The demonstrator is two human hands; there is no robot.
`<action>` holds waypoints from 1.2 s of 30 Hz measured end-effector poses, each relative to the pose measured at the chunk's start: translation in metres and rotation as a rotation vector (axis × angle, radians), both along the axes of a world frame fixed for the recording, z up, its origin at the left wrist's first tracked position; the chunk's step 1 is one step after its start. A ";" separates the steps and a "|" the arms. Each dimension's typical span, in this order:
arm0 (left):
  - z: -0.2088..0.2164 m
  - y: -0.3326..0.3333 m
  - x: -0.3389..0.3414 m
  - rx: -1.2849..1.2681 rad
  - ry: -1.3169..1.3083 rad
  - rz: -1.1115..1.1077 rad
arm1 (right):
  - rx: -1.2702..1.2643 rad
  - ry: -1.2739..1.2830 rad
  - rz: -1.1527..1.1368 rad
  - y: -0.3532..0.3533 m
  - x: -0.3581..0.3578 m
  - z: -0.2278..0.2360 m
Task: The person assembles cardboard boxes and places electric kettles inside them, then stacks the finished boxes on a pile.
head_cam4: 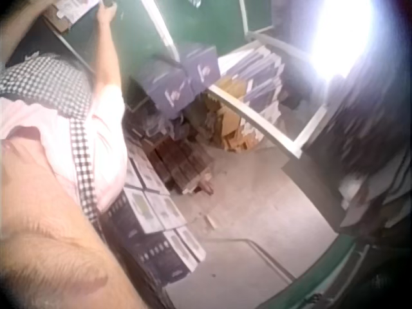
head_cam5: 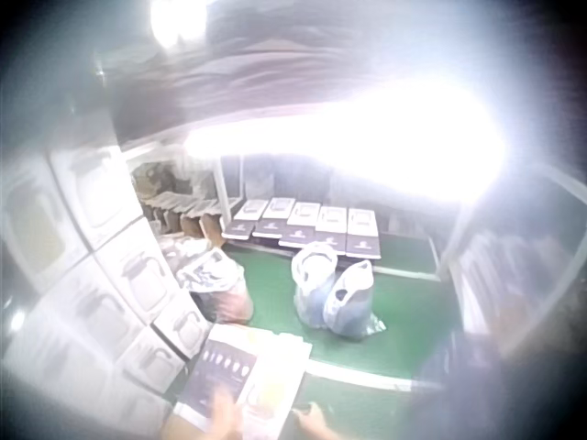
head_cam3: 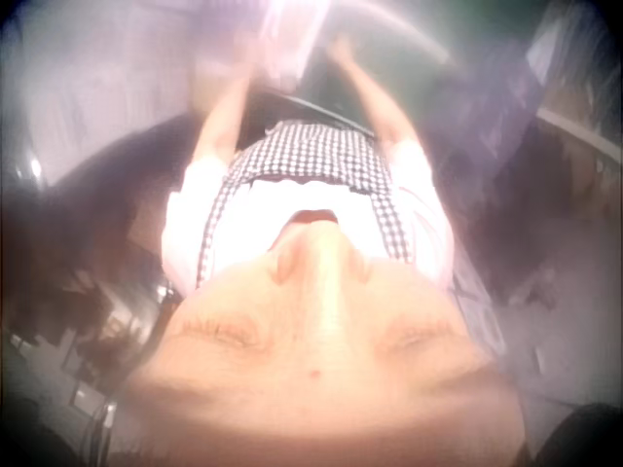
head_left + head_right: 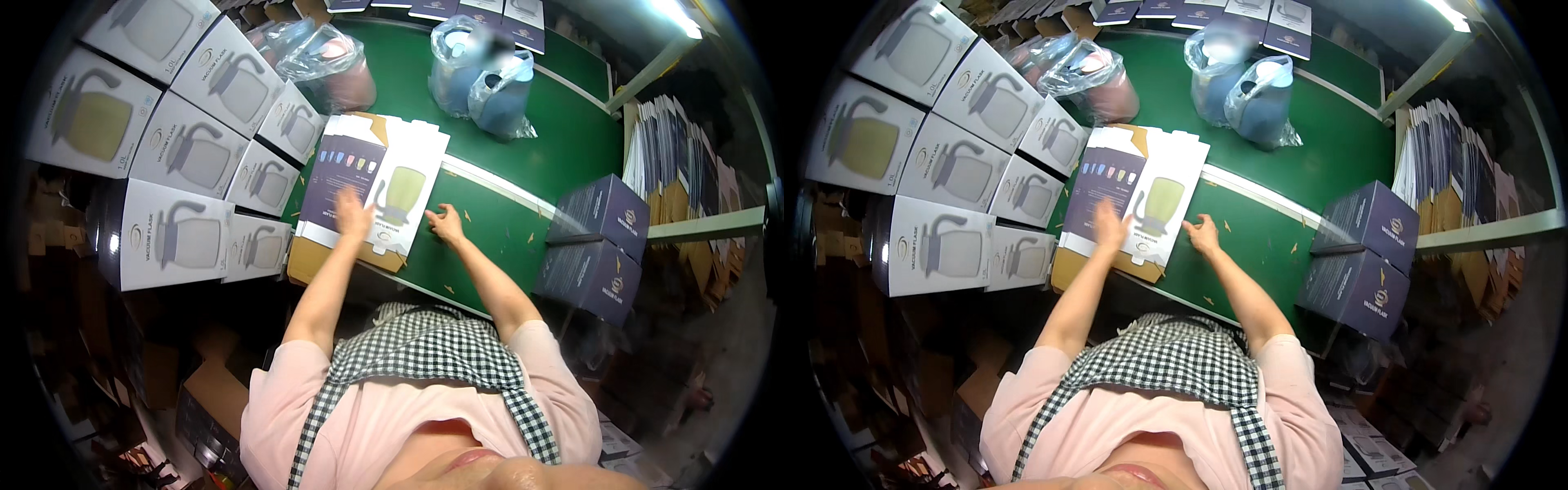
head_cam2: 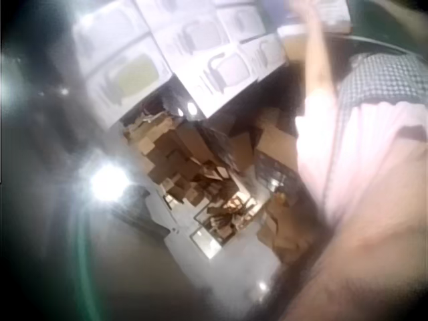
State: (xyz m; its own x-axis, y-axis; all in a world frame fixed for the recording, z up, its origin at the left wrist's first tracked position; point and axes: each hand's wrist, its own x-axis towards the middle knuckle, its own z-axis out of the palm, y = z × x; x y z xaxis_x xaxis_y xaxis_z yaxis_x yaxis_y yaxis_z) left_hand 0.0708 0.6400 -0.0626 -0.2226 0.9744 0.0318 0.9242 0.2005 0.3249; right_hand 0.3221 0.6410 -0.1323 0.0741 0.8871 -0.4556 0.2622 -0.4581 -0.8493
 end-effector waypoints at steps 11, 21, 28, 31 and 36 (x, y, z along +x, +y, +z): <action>-0.068 0.003 -0.093 -0.333 0.150 0.132 | 0.251 -0.099 0.026 0.034 -0.067 0.014; 0.143 -0.014 -0.121 0.401 -0.682 0.190 | 0.438 0.424 0.475 -0.005 0.004 0.235; 0.236 -0.093 0.013 0.601 -1.167 -0.361 | 0.636 0.215 0.517 0.023 0.031 0.300; 0.170 -0.084 0.060 0.592 -0.923 -0.632 | 0.811 0.113 0.495 0.024 0.024 0.328; 0.253 -0.084 0.077 0.116 -1.213 -1.046 | 1.345 -0.282 0.331 0.027 0.089 0.372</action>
